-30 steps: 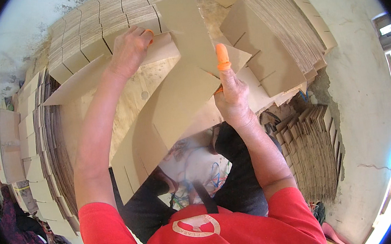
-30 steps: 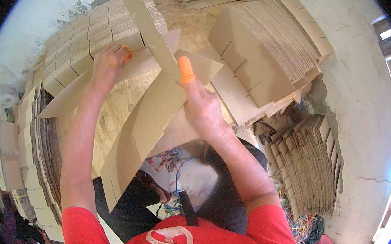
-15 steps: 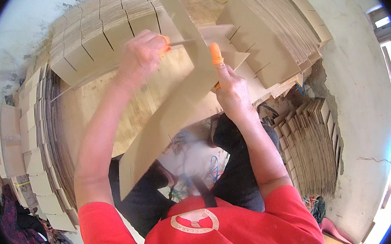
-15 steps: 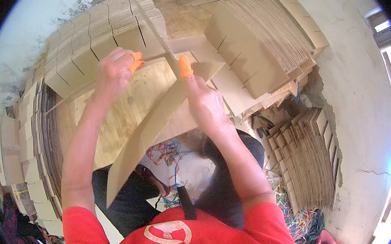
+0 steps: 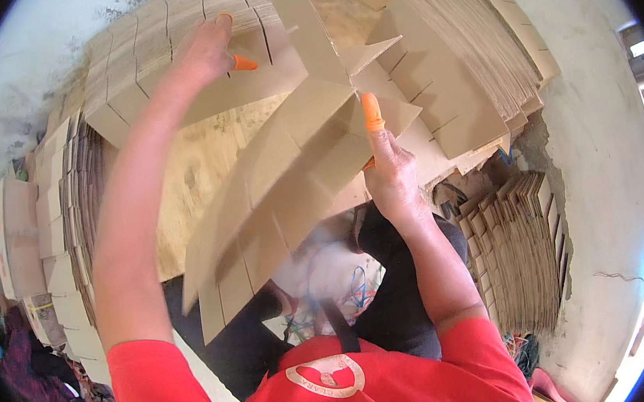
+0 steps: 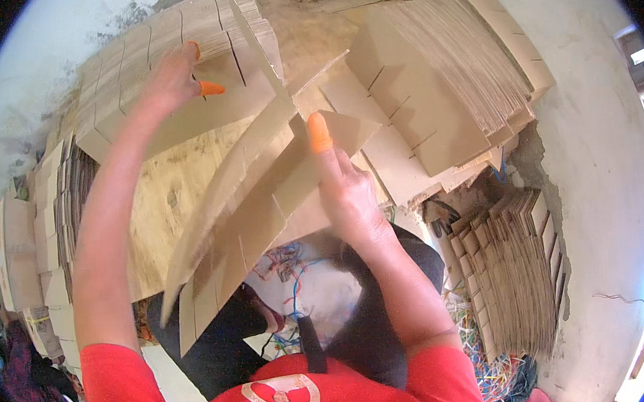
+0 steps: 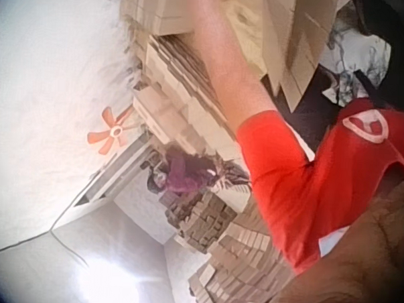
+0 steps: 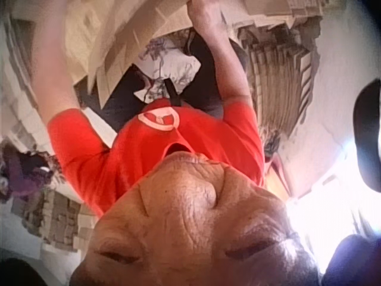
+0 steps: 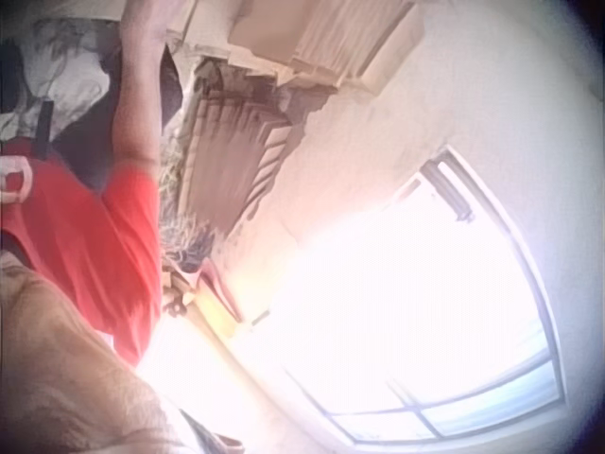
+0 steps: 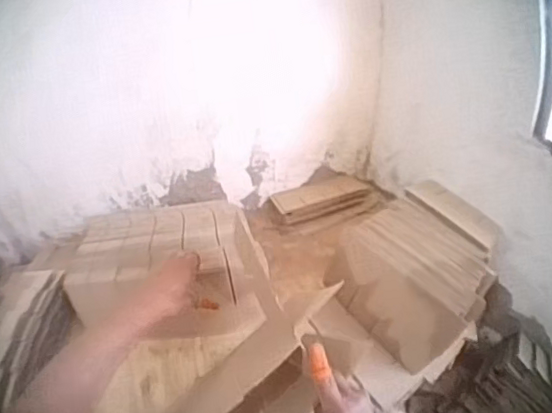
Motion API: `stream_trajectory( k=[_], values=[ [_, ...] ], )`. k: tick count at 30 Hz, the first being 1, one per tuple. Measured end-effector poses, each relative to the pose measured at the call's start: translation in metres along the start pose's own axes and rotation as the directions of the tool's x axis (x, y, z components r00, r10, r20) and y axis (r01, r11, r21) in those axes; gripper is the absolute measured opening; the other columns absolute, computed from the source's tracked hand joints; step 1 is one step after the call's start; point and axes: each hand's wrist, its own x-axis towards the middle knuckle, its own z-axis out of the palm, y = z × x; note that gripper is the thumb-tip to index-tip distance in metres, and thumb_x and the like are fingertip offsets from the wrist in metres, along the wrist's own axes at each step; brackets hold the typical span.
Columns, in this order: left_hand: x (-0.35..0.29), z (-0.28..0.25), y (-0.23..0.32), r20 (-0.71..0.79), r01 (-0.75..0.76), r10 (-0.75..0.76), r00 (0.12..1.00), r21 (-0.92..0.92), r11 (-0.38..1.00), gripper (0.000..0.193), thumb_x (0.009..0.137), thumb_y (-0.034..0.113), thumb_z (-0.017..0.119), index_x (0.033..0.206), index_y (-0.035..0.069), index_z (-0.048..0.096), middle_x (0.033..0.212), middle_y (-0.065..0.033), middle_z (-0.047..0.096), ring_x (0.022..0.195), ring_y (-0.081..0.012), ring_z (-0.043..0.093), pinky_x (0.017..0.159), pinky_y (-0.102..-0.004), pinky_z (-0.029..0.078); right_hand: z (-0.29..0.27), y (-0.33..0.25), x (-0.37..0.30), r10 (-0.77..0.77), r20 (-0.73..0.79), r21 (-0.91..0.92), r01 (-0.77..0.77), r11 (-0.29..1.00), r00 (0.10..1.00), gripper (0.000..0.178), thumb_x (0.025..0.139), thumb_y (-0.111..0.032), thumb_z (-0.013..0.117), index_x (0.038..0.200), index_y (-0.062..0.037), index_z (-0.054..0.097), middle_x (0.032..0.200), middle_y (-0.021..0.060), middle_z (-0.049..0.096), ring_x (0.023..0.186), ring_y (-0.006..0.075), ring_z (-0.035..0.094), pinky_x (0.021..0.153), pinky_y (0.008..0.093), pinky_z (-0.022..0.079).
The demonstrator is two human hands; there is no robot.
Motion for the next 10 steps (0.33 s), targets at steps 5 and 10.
stream_trajectory(
  k=[5,10],
  values=[
    [0.028,0.069,-0.022,-0.392,-0.101,0.154,0.907,0.152,0.983,0.049,0.073,0.022,0.079,0.109,0.004,0.051,0.101,-0.013,0.061,0.1,-0.0326,0.058,0.084,-0.0429,0.048,-0.001,-0.001,0.004,-0.05,-0.019,-0.021,0.05,0.999,0.999,0.095,0.071,0.013,0.051,0.155,-0.0171,0.02,0.12,0.0251,0.06,0.073,0.0373,0.066,0.06,0.0401,0.056],
    [0.037,0.063,-0.029,-0.225,-0.075,0.092,0.97,0.081,0.994,0.041,0.08,0.019,0.073,0.114,0.01,0.053,0.115,-0.0096,0.061,0.11,-0.0275,0.056,0.094,-0.0427,0.045,0.005,0.01,0.004,-0.123,-0.075,-0.045,0.12,0.992,0.99,0.098,0.068,0.014,0.052,0.155,-0.0175,0.021,0.123,0.0256,0.059,0.073,0.0361,0.067,0.06,0.0395,0.056]
  ],
)
